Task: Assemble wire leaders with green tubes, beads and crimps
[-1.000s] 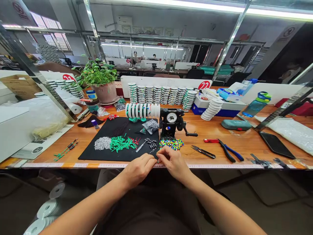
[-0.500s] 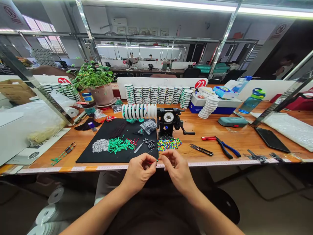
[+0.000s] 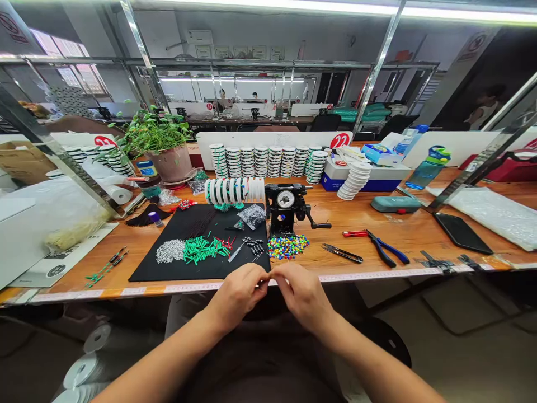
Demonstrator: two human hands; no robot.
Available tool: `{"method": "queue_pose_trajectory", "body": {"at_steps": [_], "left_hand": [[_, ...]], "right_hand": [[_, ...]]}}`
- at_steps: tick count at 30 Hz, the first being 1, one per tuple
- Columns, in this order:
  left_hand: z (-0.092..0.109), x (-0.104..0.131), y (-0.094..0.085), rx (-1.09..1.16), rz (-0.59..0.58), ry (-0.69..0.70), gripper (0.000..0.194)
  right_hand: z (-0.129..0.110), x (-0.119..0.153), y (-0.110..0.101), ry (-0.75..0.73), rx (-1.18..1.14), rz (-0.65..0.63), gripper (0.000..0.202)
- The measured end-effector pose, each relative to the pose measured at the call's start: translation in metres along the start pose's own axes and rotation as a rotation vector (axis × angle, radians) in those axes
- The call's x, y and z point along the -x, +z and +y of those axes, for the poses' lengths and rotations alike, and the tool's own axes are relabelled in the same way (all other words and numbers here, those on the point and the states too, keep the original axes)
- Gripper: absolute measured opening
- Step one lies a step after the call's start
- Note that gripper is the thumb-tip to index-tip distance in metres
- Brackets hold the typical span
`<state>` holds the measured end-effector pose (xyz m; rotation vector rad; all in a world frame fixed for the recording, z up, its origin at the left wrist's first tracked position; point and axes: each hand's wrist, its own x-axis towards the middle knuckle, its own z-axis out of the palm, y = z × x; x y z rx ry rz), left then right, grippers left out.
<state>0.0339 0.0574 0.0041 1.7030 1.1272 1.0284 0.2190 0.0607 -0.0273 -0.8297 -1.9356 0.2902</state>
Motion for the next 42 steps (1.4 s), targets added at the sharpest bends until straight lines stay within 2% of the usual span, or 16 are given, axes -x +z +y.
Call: {"method": "queue_pose_trajectory", "body": {"at_steps": [4, 8, 11, 13, 14, 18, 21, 23, 25, 27, 29, 31, 33, 35, 38, 42], "left_hand": [[-0.007, -0.009, -0.010, -0.079, -0.125, 0.057, 0.014], [-0.010, -0.015, -0.009, -0.223, -0.117, 0.140, 0.016], [-0.009, -0.013, 0.000, -0.271, 0.014, 0.085, 0.017], [-0.008, -0.008, 0.007, -0.208, 0.069, -0.021, 0.012], [-0.007, -0.005, 0.011, -0.151, 0.078, -0.074, 0.009], [-0.005, 0.004, 0.017, 0.093, 0.056, -0.191, 0.005], [-0.006, 0.006, 0.016, 0.097, 0.022, -0.191, 0.008], [-0.009, 0.007, 0.014, -0.014, 0.004, -0.118, 0.007], [-0.012, 0.006, 0.012, -0.176, 0.005, 0.034, 0.008], [-0.017, 0.004, 0.009, -0.340, 0.009, 0.255, 0.011], [-0.022, 0.000, 0.006, -0.504, 0.003, 0.502, 0.013], [-0.027, -0.005, 0.001, -0.681, -0.022, 0.691, 0.014], [-0.030, -0.009, -0.004, -0.851, -0.060, 0.798, 0.016], [-0.031, -0.012, -0.007, -0.949, -0.095, 0.842, 0.017], [-0.031, -0.012, -0.006, -0.864, -0.063, 0.742, 0.016], [-0.026, -0.004, 0.003, -0.413, 0.059, 0.242, 0.010]], "right_hand": [[0.029, -0.032, 0.007, 0.322, -0.235, -0.228, 0.015], [0.038, -0.046, 0.017, 0.345, -0.274, -0.249, 0.015], [0.027, -0.031, 0.018, 0.380, -0.213, -0.024, 0.011], [0.017, -0.014, 0.016, 0.437, -0.200, 0.144, 0.016], [0.013, -0.004, 0.015, 0.478, -0.240, 0.165, 0.018], [0.002, 0.025, 0.014, 0.595, -0.543, -0.088, 0.021], [-0.005, 0.033, 0.013, 0.405, -0.370, -0.023, 0.011], [-0.010, 0.033, 0.010, 0.183, -0.158, 0.062, 0.012], [-0.013, 0.029, 0.006, 0.004, -0.031, 0.074, 0.017], [-0.009, 0.020, 0.002, -0.058, 0.007, 0.042, 0.019], [0.000, 0.008, 0.001, 0.021, -0.024, -0.004, 0.017], [0.013, -0.008, 0.003, 0.203, -0.122, -0.087, 0.015], [0.026, -0.024, 0.007, 0.350, -0.226, -0.183, 0.013], [0.035, -0.036, 0.011, 0.397, -0.283, -0.249, 0.013], [0.035, -0.041, 0.017, 0.402, -0.278, -0.239, 0.013], [0.018, -0.021, 0.015, 0.467, -0.227, 0.073, 0.020]]}}
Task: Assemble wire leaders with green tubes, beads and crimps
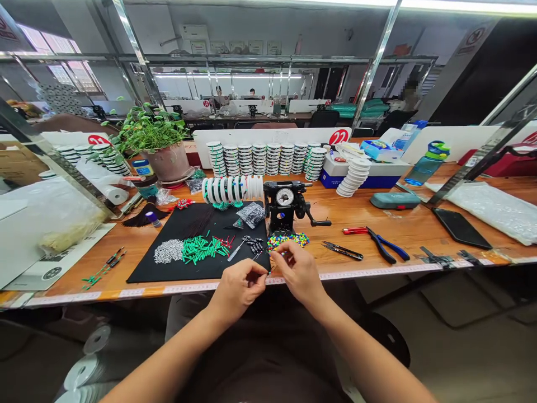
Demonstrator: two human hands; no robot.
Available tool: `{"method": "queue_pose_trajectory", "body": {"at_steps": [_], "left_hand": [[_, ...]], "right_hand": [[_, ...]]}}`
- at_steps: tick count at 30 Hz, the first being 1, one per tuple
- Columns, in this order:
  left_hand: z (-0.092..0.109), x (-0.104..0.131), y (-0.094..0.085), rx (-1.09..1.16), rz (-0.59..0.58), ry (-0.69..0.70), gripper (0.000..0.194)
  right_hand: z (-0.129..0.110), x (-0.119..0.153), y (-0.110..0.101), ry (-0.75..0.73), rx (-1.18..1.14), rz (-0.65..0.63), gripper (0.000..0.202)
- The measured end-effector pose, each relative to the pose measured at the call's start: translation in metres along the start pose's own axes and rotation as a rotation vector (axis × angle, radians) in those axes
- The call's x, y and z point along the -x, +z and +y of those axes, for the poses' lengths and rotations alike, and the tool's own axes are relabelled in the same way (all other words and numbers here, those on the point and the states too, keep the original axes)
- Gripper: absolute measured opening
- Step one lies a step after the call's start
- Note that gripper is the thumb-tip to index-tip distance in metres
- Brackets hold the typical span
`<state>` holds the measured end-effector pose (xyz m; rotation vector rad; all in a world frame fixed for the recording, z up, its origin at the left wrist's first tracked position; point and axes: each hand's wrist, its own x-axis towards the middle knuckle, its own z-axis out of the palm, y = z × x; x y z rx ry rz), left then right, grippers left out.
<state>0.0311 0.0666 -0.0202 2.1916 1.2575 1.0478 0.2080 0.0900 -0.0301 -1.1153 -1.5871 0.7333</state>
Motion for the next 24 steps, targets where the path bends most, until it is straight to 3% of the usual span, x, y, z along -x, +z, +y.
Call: {"method": "queue_pose_trajectory", "body": {"at_steps": [1, 3, 7, 10, 13, 15, 17, 20, 22, 24], "left_hand": [[0.003, 0.001, 0.001, 0.127, -0.003, -0.131, 0.008], [0.009, 0.003, 0.002, 0.358, -0.026, -0.312, 0.010], [0.015, 0.003, 0.003, 0.548, -0.060, -0.385, 0.017], [0.015, 0.003, 0.002, 0.349, -0.034, -0.254, 0.010], [0.012, 0.004, 0.000, 0.049, 0.011, 0.085, 0.010], [0.008, 0.004, -0.003, -0.110, 0.014, 0.327, 0.012], [0.003, 0.001, -0.007, -0.274, 0.001, 0.491, 0.014], [-0.005, -0.005, -0.013, -0.480, -0.049, 0.614, 0.014], [-0.008, -0.008, -0.015, -0.509, -0.085, 0.636, 0.015], [-0.008, -0.010, -0.014, -0.403, -0.086, 0.533, 0.015]], "right_hand": [[-0.001, 0.009, -0.001, 0.026, -0.028, 0.049, 0.023], [-0.001, 0.026, -0.003, 0.120, -0.134, 0.004, 0.025], [0.000, 0.049, -0.003, 0.244, -0.344, -0.218, 0.024], [-0.004, 0.056, -0.004, 0.010, -0.156, -0.120, 0.012], [-0.010, 0.054, -0.007, -0.335, 0.095, 0.011, 0.014], [-0.010, 0.044, -0.009, -0.433, 0.161, 0.013, 0.016], [-0.006, 0.027, -0.009, -0.365, 0.138, -0.048, 0.016], [0.003, -0.001, -0.006, -0.114, 0.007, -0.216, 0.014], [0.007, -0.015, -0.002, -0.029, -0.041, -0.309, 0.014], [0.007, -0.020, 0.001, -0.021, -0.045, -0.340, 0.014]]}}
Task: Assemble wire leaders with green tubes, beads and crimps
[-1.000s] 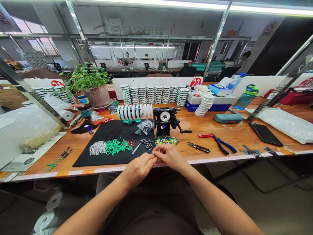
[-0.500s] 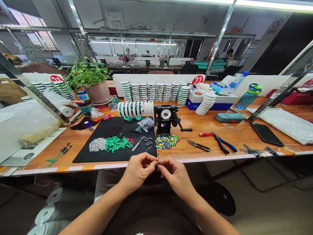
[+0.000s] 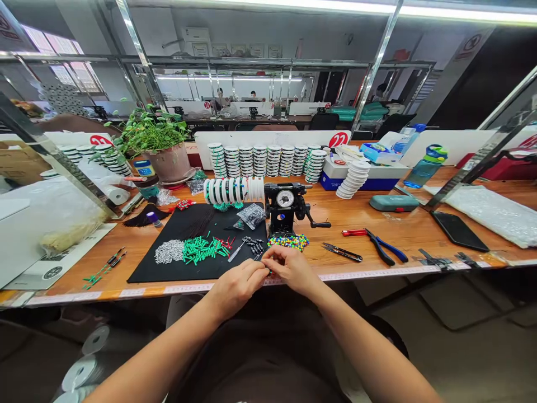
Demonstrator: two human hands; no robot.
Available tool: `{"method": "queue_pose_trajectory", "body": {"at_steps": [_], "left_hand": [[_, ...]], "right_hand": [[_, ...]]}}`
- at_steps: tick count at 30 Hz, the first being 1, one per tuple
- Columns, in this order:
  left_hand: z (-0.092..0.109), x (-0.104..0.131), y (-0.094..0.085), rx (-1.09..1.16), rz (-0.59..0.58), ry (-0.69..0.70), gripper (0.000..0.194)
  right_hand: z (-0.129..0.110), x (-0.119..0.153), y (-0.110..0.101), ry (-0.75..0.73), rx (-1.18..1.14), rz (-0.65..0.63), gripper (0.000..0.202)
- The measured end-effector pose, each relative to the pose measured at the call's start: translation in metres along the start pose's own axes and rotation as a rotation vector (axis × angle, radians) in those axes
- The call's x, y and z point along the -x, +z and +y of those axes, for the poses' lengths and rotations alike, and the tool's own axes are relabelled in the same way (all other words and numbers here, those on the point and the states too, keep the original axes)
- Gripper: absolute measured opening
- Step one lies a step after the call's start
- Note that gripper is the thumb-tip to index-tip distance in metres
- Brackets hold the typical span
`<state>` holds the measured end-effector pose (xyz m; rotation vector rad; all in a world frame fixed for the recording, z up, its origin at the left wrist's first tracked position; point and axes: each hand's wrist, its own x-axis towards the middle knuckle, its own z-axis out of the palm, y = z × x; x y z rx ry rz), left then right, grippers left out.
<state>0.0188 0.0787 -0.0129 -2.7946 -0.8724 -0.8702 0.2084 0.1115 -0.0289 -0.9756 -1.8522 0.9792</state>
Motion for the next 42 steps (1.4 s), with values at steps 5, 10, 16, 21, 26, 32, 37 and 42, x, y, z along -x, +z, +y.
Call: {"method": "queue_pose_trajectory", "body": {"at_steps": [5, 10, 16, 21, 26, 32, 37, 42], "left_hand": [[0.014, -0.001, 0.005, 0.364, 0.046, -0.500, 0.012], [0.029, 0.000, 0.003, 0.772, 0.052, -0.856, 0.015], [0.030, 0.002, -0.003, 0.709, 0.020, -0.779, 0.012], [0.026, 0.007, -0.001, 0.362, 0.058, -0.456, 0.012], [0.011, 0.012, 0.004, 0.069, 0.087, -0.110, 0.015], [0.005, 0.009, 0.004, 0.065, 0.055, -0.122, 0.017], [0.018, 0.004, 0.003, 0.462, 0.063, -0.681, 0.009], [0.017, -0.005, 0.002, 0.882, 0.016, -0.948, 0.016]], "right_hand": [[-0.006, 0.025, 0.011, 0.015, 0.016, 0.336, 0.013], [-0.008, 0.060, 0.021, 0.128, -0.102, 0.231, 0.020], [-0.010, 0.073, 0.028, -0.141, 0.082, 0.258, 0.013], [-0.012, 0.066, 0.022, -0.442, 0.354, 0.333, 0.020], [-0.007, 0.024, 0.007, -0.152, 0.161, 0.123, 0.018], [-0.008, -0.003, 0.001, -0.045, 0.076, -0.018, 0.014], [-0.012, 0.026, 0.004, -0.016, -0.027, 0.098, 0.016], [-0.002, 0.037, 0.000, -0.191, 0.018, 0.109, 0.009]]}}
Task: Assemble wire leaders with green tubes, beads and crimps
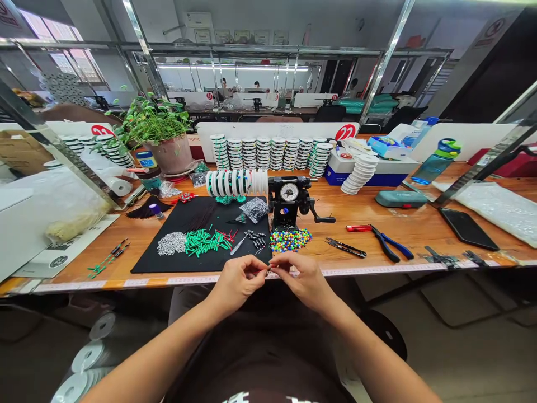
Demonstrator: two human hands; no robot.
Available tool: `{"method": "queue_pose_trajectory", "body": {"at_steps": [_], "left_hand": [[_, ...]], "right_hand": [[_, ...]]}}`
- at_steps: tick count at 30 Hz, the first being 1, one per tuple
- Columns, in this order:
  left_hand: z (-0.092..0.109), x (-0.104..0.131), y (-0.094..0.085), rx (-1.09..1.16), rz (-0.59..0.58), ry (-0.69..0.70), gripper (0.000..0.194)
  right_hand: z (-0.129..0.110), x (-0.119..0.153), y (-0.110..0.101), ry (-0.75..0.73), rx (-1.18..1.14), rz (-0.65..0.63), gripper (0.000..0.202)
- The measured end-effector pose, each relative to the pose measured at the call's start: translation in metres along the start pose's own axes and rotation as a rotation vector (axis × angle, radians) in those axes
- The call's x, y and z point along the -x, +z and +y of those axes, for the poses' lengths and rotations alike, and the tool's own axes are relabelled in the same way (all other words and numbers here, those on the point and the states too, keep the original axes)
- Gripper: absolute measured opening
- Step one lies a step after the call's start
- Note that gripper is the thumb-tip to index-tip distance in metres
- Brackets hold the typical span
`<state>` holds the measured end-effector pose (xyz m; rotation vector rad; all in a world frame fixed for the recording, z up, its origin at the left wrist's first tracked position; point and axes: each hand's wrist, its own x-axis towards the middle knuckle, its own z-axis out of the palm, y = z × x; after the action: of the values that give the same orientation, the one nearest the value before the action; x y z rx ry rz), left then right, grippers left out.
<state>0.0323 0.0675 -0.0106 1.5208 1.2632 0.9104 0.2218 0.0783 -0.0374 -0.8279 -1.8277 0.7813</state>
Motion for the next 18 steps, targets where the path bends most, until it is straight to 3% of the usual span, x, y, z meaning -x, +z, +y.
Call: {"method": "queue_pose_trajectory", "body": {"at_steps": [6, 10, 12, 14, 16, 18], "left_hand": [[0.009, -0.015, -0.003, 0.175, -0.197, -0.162, 0.026], [0.015, -0.004, 0.001, 0.191, -0.132, -0.154, 0.028], [0.016, 0.004, 0.004, 0.175, -0.048, -0.120, 0.026], [0.015, 0.009, 0.006, 0.164, -0.006, -0.093, 0.025], [0.012, 0.012, 0.006, 0.150, -0.012, -0.073, 0.023], [0.009, 0.013, 0.006, 0.100, -0.027, -0.027, 0.020]], "right_hand": [[0.011, 0.001, 0.004, -0.143, -0.040, 0.166, 0.012], [-0.003, 0.016, 0.012, -0.085, -0.029, 0.345, 0.005], [-0.010, 0.024, 0.016, 0.025, -0.009, 0.310, 0.006], [-0.015, 0.030, 0.019, 0.114, -0.009, 0.196, 0.006], [-0.016, 0.034, 0.020, 0.082, 0.017, 0.136, 0.006], [-0.017, 0.037, 0.020, -0.052, 0.124, 0.177, 0.013]]}}
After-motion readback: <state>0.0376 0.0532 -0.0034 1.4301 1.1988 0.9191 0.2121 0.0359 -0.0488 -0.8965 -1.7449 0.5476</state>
